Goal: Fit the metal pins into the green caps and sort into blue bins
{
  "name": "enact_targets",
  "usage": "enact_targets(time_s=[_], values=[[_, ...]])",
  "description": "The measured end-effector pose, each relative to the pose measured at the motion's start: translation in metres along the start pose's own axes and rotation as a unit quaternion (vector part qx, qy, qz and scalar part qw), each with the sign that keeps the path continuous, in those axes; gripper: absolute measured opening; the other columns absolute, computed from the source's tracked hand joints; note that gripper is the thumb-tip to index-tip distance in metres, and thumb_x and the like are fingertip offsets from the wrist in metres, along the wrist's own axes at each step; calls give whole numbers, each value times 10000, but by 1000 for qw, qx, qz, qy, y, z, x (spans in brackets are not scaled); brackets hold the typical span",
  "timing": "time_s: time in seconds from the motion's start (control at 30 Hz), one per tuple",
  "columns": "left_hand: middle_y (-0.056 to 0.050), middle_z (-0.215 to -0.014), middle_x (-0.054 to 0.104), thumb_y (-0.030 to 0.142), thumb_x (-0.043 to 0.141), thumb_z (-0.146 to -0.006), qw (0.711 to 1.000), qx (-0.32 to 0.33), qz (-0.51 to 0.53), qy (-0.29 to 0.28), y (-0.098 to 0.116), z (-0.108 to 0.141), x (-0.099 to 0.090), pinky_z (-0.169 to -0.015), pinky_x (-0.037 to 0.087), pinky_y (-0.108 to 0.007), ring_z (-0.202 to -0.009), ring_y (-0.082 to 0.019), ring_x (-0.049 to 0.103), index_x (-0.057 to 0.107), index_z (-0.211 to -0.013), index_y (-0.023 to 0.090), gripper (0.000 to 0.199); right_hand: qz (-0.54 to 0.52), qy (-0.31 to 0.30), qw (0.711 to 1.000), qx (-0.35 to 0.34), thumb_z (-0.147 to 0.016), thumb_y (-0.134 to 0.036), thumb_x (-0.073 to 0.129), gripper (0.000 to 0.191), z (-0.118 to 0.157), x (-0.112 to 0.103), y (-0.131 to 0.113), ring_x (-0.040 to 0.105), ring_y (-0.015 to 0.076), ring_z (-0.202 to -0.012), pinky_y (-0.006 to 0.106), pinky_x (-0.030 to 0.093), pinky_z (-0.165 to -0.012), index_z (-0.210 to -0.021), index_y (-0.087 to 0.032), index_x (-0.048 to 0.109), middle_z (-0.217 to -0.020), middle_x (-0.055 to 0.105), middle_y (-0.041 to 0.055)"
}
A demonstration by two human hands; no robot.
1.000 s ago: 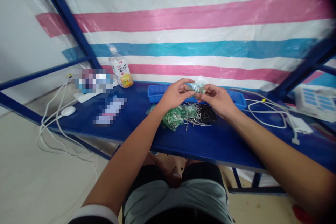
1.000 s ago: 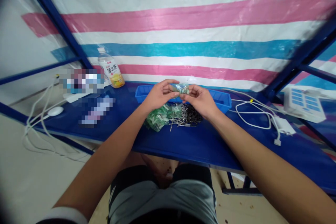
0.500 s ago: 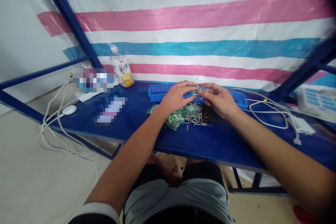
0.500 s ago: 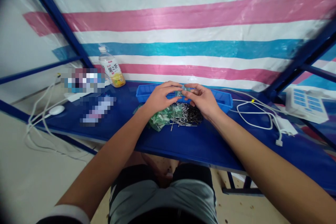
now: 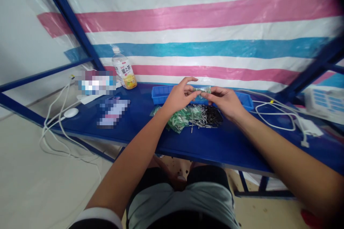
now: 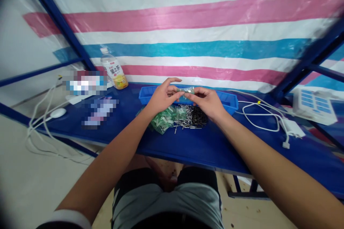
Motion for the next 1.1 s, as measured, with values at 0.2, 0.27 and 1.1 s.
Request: enact_targets(time_s=[0.2, 0.27, 1.1], values=[[-69, -1076, 767, 365, 759, -972, 1000, -11, 7, 24, -6, -2, 3, -707, 608, -337, -805, -184, 749, 585, -1271, 276, 357, -40, -10, 999, 2, -713, -600, 933, 423, -4, 2, 8, 611, 177, -648, 353, 583, -591, -816, -267, 693, -805, 713, 9], [-85, -1111, 764, 364, 768, -964, 999, -13, 1, 41, -7, -2, 5, -694, 613, -327, -847, -193, 757, 623, -1150, 249, 263, -34, 25, 999, -8, -728, -548, 936, 399, -5, 0, 12, 606, 175, -622, 349, 564, -554, -810, -270, 662, -805, 712, 8], [-99, -1093, 804, 229, 806, -911, 992, -33, 105, 57, -26, -9, 1, -933, 625, -394, -993, -212, 767, 720, -1107, 200, 216, -23, 53, 997, -57, -701, -487, 980, 483, -6, 0, 9, 710, 199, -754, 360, 629, -661, -1046, -251, 738, -887, 744, 26]])
Point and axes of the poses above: each hand's wrist, its own z-axis away from the middle knuckle, its own x-axis out of the palm, y = z × x, the point moved 2 cm from there along -z, towards the middle knuckle
